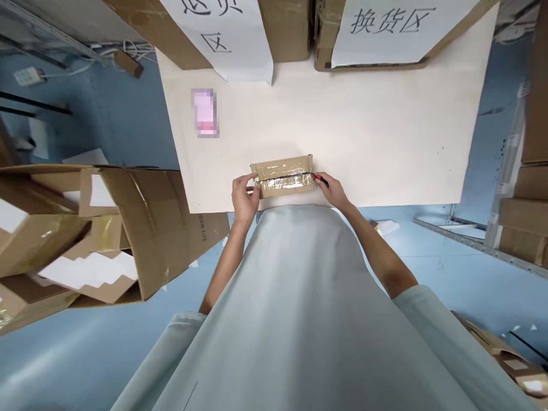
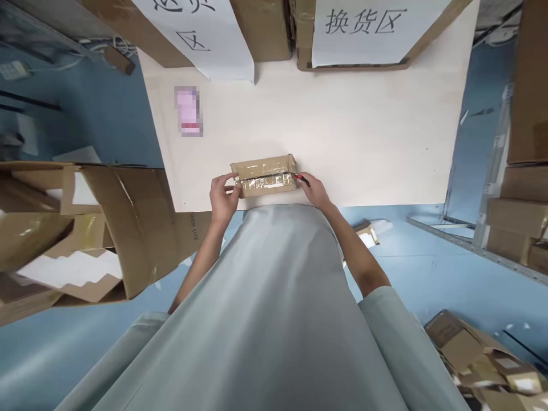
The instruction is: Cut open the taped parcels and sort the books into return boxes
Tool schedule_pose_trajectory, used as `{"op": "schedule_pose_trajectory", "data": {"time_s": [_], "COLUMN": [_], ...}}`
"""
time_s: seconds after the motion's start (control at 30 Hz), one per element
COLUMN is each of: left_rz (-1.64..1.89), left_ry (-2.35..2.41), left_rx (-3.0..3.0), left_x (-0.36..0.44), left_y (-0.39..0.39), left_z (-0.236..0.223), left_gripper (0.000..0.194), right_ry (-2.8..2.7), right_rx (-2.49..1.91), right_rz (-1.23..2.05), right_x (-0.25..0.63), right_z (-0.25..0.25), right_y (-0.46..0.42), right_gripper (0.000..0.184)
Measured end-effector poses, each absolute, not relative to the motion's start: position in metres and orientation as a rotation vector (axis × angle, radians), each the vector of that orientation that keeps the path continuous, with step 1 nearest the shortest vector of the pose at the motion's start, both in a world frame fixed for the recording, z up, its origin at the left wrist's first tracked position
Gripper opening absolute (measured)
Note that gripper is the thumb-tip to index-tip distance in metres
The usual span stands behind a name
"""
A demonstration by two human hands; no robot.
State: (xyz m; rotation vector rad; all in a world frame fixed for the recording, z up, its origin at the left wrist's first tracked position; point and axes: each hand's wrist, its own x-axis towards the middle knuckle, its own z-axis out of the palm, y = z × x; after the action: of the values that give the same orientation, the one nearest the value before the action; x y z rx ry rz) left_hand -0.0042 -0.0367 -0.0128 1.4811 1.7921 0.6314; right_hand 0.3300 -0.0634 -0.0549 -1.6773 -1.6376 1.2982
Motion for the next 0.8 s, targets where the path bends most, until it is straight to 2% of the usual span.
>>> {"op": "schedule_pose_trajectory", "data": {"time_s": [0.13, 0.27, 0.43, 0.6, 0.8], "left_rz": [0.562, 0.453, 0.396, 0.244, 0.221], "left_ry": [1.839, 1.881, 1.571, 1.148, 1.139], "left_rx": [1.544, 1.712, 2.077, 2.179, 2.171], "left_x": [0.0, 0.006, 0.051, 0.105, 0.105], "left_y": [-0.038, -0.039, -0.017, 0.012, 0.009], "left_z": [-0.011, -0.004, 0.004, -0.009, -0.031], "left_gripper": [0.033, 0.035, 0.05, 0.061, 0.065], "right_ry": [-1.544, -1.729, -1.57, -1.444, -1.432], "right_rx": [-1.637, -1.781, -2.099, -2.191, -2.172], "right_rz": [1.3, 1.101, 0.918, 1.108, 1.256], "right_x": [0.33, 0.343, 0.356, 0.333, 0.302], "right_z": [-0.068, -0.065, -0.037, 0.006, 0.042], "right_y": [-0.073, -0.083, -0.094, -0.095, -0.091], "right_gripper": [0.053, 0.046, 0.048, 0.047, 0.044]}}
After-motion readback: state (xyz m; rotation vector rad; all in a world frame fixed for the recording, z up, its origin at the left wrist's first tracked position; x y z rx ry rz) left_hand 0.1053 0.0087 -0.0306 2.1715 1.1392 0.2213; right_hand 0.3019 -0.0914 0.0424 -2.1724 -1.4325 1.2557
